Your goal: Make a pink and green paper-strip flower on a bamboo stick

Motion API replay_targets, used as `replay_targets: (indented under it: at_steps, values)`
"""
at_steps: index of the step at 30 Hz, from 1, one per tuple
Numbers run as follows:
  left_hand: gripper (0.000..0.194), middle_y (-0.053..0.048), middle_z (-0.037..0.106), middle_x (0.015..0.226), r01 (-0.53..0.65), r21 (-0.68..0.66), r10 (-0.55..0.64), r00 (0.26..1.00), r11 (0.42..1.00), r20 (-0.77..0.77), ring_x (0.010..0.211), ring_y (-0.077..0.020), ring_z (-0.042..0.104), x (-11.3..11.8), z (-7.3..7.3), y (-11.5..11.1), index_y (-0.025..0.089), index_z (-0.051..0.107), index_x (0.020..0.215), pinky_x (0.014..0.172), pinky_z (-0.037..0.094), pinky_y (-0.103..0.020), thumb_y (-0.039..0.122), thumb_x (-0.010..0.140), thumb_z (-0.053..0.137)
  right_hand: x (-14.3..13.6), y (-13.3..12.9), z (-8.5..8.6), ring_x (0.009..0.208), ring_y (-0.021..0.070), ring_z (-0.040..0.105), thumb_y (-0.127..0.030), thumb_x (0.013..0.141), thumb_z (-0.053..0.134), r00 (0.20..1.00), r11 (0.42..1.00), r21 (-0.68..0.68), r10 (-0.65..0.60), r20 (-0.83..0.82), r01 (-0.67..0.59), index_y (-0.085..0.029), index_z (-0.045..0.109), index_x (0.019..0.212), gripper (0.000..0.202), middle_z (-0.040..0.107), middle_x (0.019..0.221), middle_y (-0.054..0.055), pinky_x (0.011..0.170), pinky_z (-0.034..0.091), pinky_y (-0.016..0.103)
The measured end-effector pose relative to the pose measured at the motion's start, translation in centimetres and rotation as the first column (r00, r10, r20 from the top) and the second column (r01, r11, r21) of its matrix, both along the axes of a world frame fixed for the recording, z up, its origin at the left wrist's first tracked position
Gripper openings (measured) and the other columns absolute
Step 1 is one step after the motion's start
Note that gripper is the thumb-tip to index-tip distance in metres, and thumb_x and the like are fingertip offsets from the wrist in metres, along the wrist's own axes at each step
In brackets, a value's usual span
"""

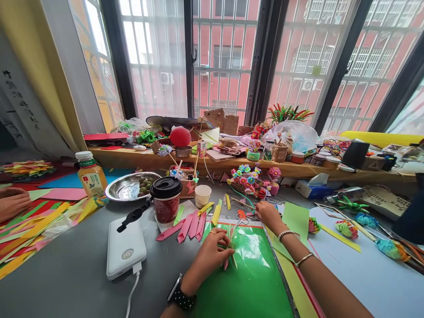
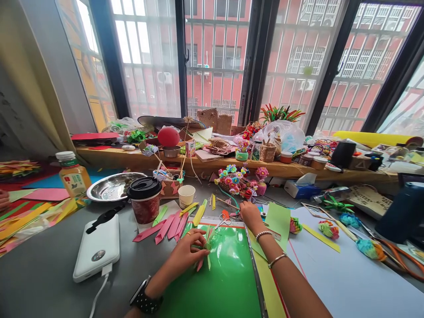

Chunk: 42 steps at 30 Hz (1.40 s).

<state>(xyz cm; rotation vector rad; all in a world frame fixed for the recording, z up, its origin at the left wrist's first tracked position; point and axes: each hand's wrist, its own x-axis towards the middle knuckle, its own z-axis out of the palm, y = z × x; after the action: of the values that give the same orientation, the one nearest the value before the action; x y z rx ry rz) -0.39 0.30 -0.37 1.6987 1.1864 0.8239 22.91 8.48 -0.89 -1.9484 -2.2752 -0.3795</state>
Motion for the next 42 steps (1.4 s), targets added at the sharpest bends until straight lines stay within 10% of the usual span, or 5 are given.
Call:
replay_targets:
  at_steps: [8,17,28,42]
  values:
    - [0.016,-0.009,0.056,0.095,-0.059,0.118,0.059,0.998,0.991,0.0,0.08,-0.0187,0.056,0.2,0.2,0.1,0.015,0.06,0.075,0.058,0.048,-0.025,0.024,0.062,0.063,-1.8,-5.0,0.0,0.07,0.0172,0.057,-0.012,0.083,0.043,0.979,0.939,0.31,0.183,-0.086,-0.148,-0.014,0.058,0.078,0.016,0.062,0.075,0.007,0.064,0.042,0.026]
    - [0.023,-0.002,0.064,0.073,-0.226,-0.023,0.203,0.821,0.974,0.534,0.07,-0.0143,0.06,-0.7,1.8,0.3,0.015,0.062,0.083,0.066,0.05,-0.025,0.031,0.067,0.063,-4.0,-9.0,-0.6,0.069,0.0196,0.055,-0.016,0.087,0.038,0.919,0.809,0.536,0.369,-0.142,-0.242,-0.015,0.057,0.077,0.021,0.061,0.072,0.007,0.066,0.042,0.031]
    - [0.018,-0.002,0.069,0.075,-0.132,-0.086,0.158,0.789,0.987,0.594,0.069,-0.0139,0.064,-0.2,1.9,-0.3,0.016,0.068,0.08,0.069,0.053,-0.022,0.024,0.063,0.068,-4.4,-10.7,0.6,0.067,0.0157,0.054,-0.028,0.087,0.042,0.728,0.851,0.436,0.495,-0.474,-0.294,-0.018,0.058,0.083,0.02,0.058,0.071,0.003,0.058,0.044,0.025]
    - [0.019,-0.002,0.07,0.067,-0.088,-0.252,0.242,0.686,0.964,0.686,0.061,-0.0114,0.064,-0.5,1.7,0.1,0.015,0.07,0.073,0.062,0.054,-0.018,0.03,0.061,0.07,-4.1,-10.9,0.8,0.065,0.0146,0.054,-0.024,0.087,0.044,0.686,0.834,0.477,0.519,-0.51,-0.276,-0.018,0.059,0.083,0.016,0.056,0.071,0.004,0.058,0.045,0.024]
